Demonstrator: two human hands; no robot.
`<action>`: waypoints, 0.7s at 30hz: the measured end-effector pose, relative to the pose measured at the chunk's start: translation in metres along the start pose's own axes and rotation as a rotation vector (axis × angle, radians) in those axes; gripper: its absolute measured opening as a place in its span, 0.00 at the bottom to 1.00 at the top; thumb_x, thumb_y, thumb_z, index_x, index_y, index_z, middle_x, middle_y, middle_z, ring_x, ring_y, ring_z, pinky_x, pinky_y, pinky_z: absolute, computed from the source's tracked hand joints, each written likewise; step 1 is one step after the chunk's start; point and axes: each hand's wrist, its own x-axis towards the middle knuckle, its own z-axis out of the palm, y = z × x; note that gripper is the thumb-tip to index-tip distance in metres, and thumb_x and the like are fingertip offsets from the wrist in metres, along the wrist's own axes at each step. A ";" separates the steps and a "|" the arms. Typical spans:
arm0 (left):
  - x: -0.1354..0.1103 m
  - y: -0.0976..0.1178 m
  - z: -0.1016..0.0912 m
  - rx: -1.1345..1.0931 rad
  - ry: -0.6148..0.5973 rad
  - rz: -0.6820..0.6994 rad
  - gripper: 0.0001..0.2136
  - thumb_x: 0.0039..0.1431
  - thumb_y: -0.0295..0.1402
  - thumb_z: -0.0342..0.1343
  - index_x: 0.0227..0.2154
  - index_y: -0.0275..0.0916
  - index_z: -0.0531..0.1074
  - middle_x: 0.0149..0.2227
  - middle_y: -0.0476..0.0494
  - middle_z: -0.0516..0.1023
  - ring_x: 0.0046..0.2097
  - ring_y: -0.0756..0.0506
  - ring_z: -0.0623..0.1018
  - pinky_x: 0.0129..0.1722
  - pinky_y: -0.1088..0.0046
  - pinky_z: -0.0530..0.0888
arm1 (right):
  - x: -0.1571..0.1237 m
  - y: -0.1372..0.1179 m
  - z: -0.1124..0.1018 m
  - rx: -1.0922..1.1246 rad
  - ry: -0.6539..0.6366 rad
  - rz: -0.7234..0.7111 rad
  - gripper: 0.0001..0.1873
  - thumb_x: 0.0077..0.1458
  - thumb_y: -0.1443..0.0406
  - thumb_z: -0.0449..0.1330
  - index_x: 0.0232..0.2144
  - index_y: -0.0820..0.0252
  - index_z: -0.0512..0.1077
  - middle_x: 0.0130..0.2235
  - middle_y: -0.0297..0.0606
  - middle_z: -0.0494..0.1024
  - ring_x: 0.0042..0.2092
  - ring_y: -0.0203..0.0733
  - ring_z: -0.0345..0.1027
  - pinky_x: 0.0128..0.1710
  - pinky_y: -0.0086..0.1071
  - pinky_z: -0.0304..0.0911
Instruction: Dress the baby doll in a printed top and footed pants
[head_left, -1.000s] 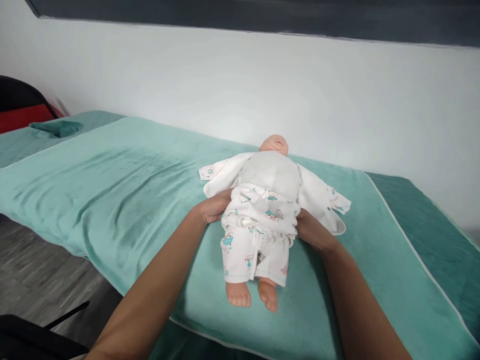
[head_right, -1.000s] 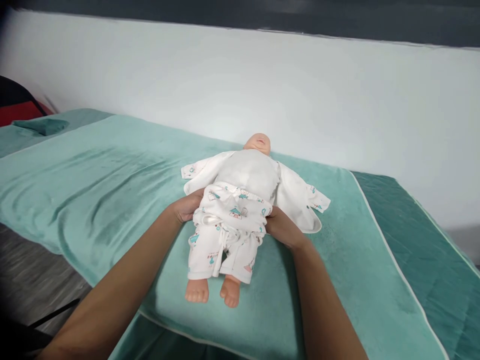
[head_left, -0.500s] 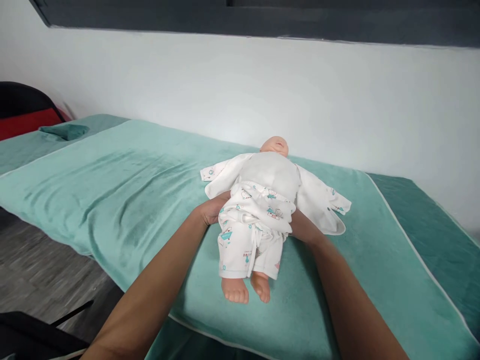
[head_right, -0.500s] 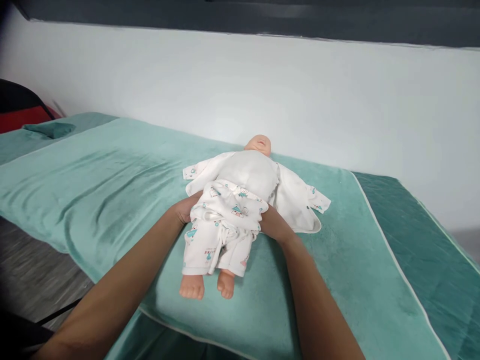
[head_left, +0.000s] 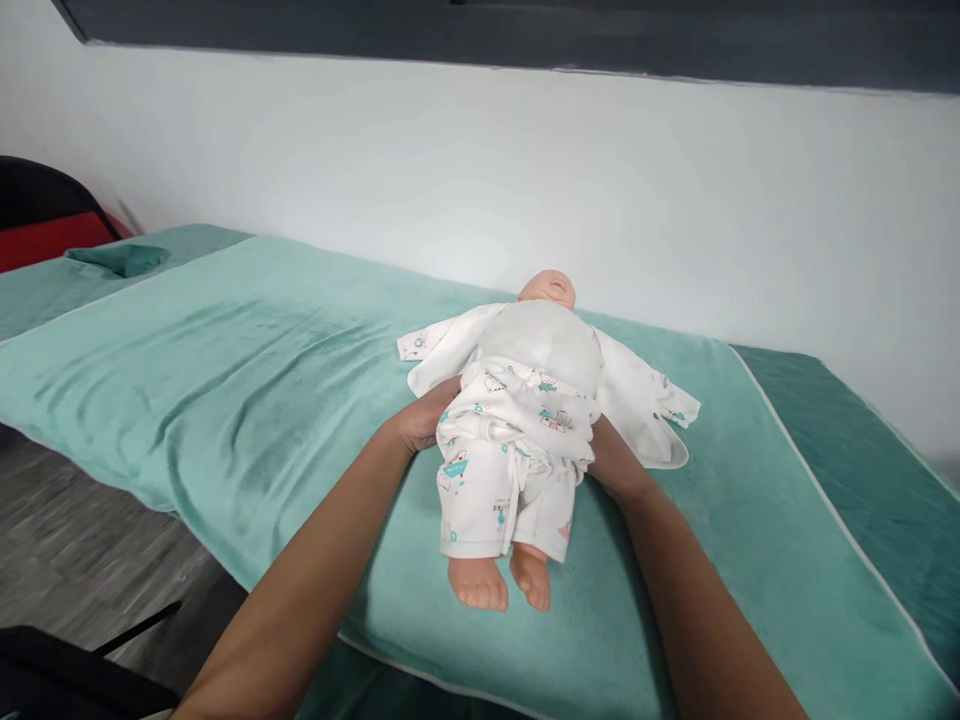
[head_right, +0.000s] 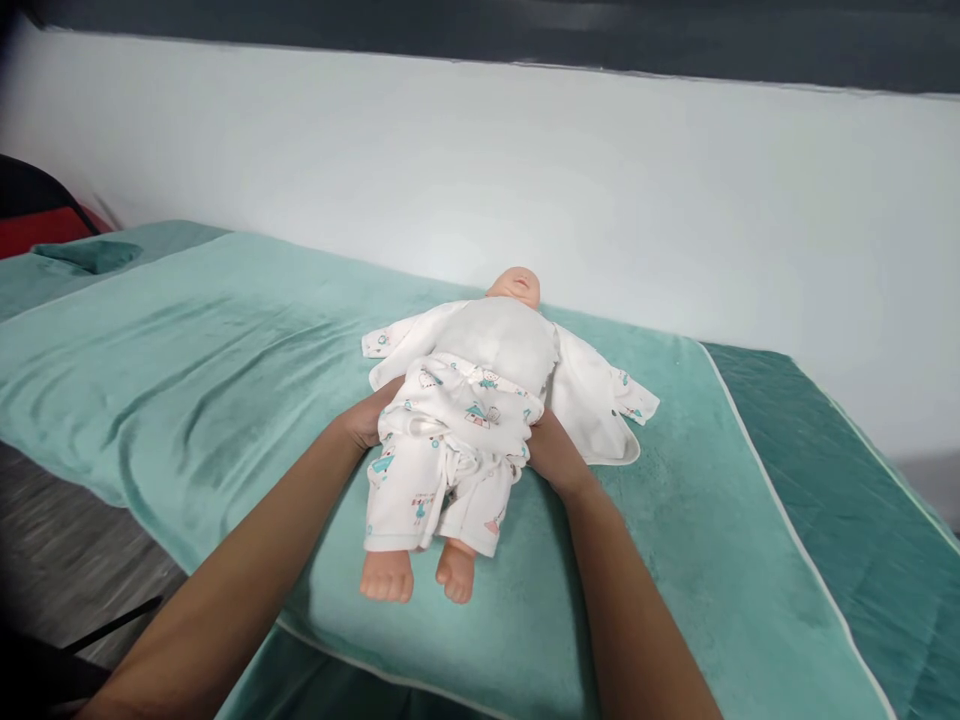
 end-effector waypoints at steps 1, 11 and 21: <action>0.000 0.002 0.002 0.012 0.008 0.008 0.22 0.40 0.33 0.73 0.42 0.35 0.80 0.39 0.38 0.84 0.48 0.36 0.81 0.46 0.64 0.78 | -0.001 0.000 0.000 0.015 0.010 0.015 0.23 0.48 0.50 0.71 0.45 0.49 0.81 0.47 0.41 0.83 0.59 0.59 0.70 0.63 0.53 0.62; 0.002 0.005 0.007 -0.003 0.176 0.074 0.12 0.41 0.31 0.68 0.30 0.37 0.74 0.27 0.51 0.74 0.30 0.49 0.72 0.29 0.76 0.68 | -0.004 0.011 0.000 0.126 0.134 0.120 0.11 0.49 0.57 0.68 0.32 0.56 0.82 0.38 0.39 0.85 0.44 0.52 0.76 0.45 0.43 0.71; 0.006 -0.002 0.003 0.094 0.313 0.113 0.10 0.37 0.23 0.55 0.27 0.39 0.70 0.28 0.54 0.68 0.30 0.52 0.66 0.27 0.78 0.61 | -0.004 0.012 -0.001 0.149 0.510 0.178 0.06 0.45 0.61 0.63 0.26 0.56 0.72 0.22 0.29 0.72 0.24 0.37 0.61 0.22 0.30 0.55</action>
